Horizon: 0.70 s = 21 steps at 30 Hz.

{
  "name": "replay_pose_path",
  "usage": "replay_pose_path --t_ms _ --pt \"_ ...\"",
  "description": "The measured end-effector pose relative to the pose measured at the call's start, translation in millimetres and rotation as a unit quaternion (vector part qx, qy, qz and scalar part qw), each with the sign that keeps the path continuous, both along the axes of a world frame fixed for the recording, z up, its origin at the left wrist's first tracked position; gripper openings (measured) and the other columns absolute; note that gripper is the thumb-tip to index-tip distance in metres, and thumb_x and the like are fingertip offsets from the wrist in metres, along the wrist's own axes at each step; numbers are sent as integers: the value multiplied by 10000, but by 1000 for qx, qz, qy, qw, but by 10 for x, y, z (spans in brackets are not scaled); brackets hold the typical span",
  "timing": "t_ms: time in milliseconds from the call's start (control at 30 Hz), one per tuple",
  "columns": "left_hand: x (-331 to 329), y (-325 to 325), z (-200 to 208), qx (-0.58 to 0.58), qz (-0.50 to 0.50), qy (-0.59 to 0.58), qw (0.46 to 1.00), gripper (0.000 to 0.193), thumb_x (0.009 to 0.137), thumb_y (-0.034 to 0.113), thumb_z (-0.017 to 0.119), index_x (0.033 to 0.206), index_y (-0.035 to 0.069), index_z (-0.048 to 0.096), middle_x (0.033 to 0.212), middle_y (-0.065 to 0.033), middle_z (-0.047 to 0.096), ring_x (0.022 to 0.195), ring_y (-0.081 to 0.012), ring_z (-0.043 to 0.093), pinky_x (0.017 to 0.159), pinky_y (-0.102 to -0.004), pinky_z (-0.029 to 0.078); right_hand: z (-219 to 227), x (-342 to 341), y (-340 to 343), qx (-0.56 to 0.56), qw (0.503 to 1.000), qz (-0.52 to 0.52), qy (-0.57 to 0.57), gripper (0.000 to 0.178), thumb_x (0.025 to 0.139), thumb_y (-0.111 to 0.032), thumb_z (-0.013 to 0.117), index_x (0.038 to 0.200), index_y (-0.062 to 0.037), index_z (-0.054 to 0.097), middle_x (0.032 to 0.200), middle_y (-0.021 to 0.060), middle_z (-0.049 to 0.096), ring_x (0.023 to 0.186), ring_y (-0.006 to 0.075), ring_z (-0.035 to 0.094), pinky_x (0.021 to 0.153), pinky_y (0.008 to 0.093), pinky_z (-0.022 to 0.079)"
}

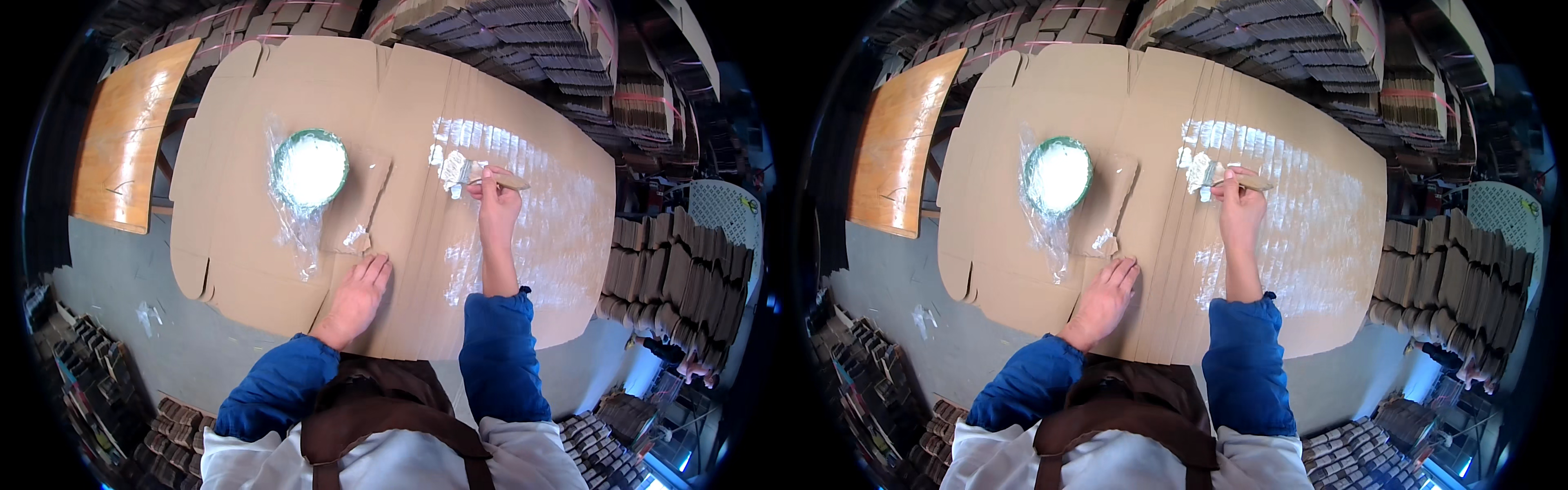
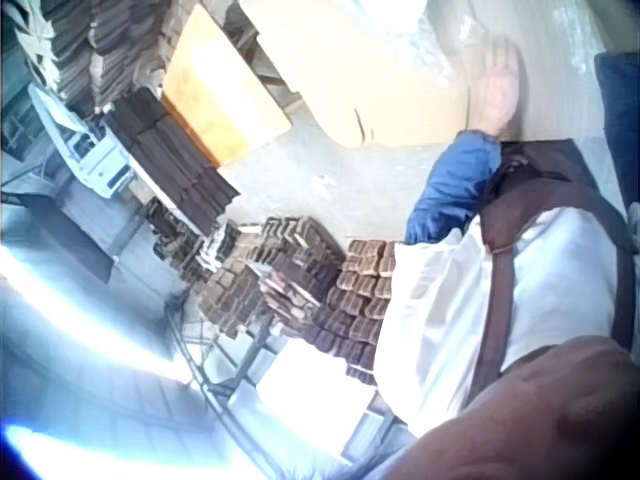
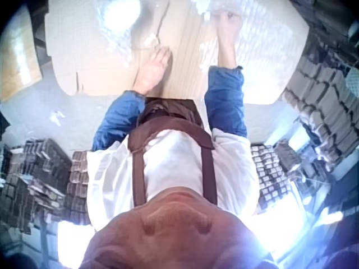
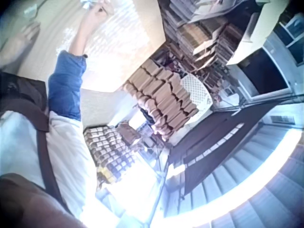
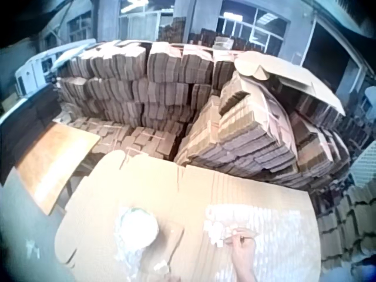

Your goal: The person spreads a white paste onto a large corrugated cardboard sheet using a small tool. They repeatedly scoop the paste from a container and apply it in sections across the surface of the cardboard.

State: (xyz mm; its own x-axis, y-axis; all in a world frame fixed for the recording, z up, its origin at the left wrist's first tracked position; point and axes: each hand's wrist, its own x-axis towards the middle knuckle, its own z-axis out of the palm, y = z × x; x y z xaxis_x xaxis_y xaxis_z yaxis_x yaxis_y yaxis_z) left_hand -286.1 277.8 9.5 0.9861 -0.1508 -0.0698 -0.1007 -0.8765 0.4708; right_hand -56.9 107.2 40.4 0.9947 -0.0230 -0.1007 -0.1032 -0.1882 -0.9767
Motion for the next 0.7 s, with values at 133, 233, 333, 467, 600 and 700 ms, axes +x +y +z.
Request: replay_pose_path --t_ms 133,233,333,467,600,700 --pt "33 22 33 -20 -6 7 1000 495 850 102 632 1327 8 538 1414 -139 504 1314 -312 462 1103 -388 401 -34 -339 -77 -55 998 22 18 263 998 -199 609 1096 46 607 904 102 666 725 136 666 658 263 533" --pt "22 40 3 -28 -8 8 1000 501 850 104 638 1331 7 533 1414 -140 500 1315 -316 458 1105 -385 400 60 -631 -80 -33 999 6 13 230 992 -166 616 1062 53 620 901 91 666 724 136 669 665 263 538" --pt "29 41 13 -46 -12 -2 999 494 853 98 625 1328 4 530 1404 -132 503 1316 -311 458 1087 -384 413 -137 -860 -55 -38 998 27 37 214 988 -150 622 1019 62 635 901 86 671 717 139 673 665 262 537" --pt "20 92 17 -65 -6 -16 998 477 849 85 606 1312 -3 535 1387 -116 513 1311 -295 462 1046 -385 440 -14 -1060 -48 -59 998 -13 15 190 985 -135 616 991 53 640 887 88 678 712 147 679 657 271 529" --pt "43 40 -38 -52 -24 -38 998 467 858 95 611 1308 -4 537 1390 -118 512 1303 -290 463 1048 -379 442 -110 -1442 -167 -115 991 52 40 159 982 -111 607 990 44 642 875 91 678 712 157 678 661 282 531" --pt "22 93 -31 -58 -22 -30 998 469 860 103 621 1307 -10 537 1383 -127 516 1297 -287 467 1051 -368 443 32 -1425 -313 -158 987 -23 -7 151 979 -104 605 974 42 643 857 86 674 708 160 675 664 294 536"
